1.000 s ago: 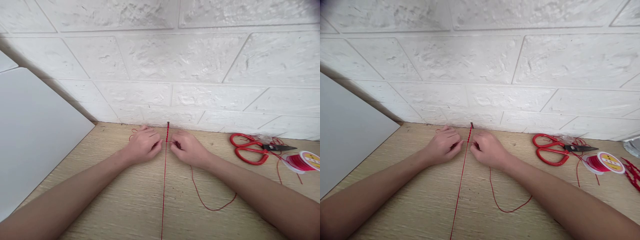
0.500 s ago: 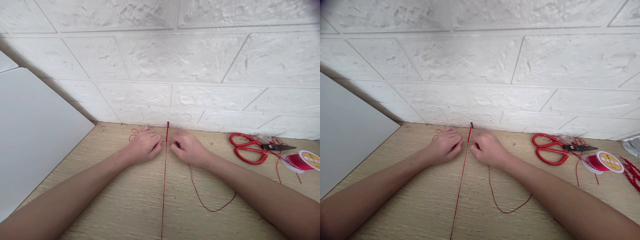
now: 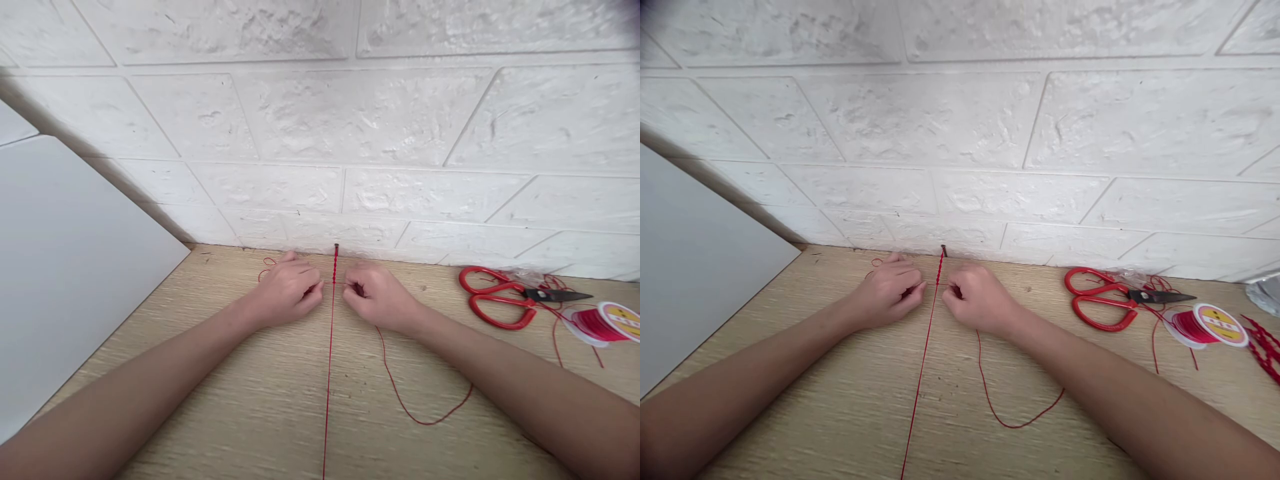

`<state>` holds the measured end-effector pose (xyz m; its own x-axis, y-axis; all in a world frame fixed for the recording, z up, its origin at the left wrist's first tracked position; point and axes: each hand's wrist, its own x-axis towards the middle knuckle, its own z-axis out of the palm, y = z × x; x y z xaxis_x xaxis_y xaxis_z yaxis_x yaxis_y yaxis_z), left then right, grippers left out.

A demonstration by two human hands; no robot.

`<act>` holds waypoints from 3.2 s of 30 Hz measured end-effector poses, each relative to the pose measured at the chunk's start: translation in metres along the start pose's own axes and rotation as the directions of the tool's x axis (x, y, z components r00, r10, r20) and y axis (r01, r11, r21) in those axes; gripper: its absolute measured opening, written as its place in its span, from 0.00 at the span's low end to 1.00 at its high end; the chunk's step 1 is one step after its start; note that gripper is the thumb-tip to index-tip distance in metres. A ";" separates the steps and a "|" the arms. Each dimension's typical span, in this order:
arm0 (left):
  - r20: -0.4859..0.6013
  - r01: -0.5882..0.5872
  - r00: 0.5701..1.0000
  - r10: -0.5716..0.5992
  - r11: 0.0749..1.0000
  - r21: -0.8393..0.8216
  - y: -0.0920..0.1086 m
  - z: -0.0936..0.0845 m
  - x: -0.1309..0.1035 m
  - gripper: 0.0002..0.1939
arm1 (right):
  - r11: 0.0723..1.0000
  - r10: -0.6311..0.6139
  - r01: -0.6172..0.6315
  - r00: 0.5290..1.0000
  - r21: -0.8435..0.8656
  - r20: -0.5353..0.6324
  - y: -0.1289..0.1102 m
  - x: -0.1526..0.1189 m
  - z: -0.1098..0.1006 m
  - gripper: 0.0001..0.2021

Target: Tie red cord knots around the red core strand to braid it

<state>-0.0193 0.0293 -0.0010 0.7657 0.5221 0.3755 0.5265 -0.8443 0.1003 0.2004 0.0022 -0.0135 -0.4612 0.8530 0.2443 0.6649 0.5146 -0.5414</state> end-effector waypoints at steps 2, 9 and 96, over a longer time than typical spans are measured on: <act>-0.009 -0.007 1.000 0.007 1.000 -0.010 -0.001 0.000 -0.001 0.17 | 1.000 0.005 -0.005 1.000 -0.006 -0.001 0.000 -0.001 0.000 0.13; -0.036 -0.064 0.997 0.061 0.996 -0.064 0.000 -0.002 -0.002 0.20 | 1.000 -0.004 0.004 1.000 -0.018 -0.014 -0.001 -0.001 0.000 0.13; 0.165 0.553 0.818 -0.550 0.678 -0.484 0.014 -0.007 0.011 0.13 | 0.985 0.017 -0.016 1.000 0.170 -0.003 -0.001 0.002 -0.001 0.04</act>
<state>-0.0060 0.0225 0.0114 0.3978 0.9120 0.1002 0.6020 -0.3419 0.7216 0.1995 0.0036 -0.0115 -0.4480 0.8620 0.2374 0.5627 0.4781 -0.6744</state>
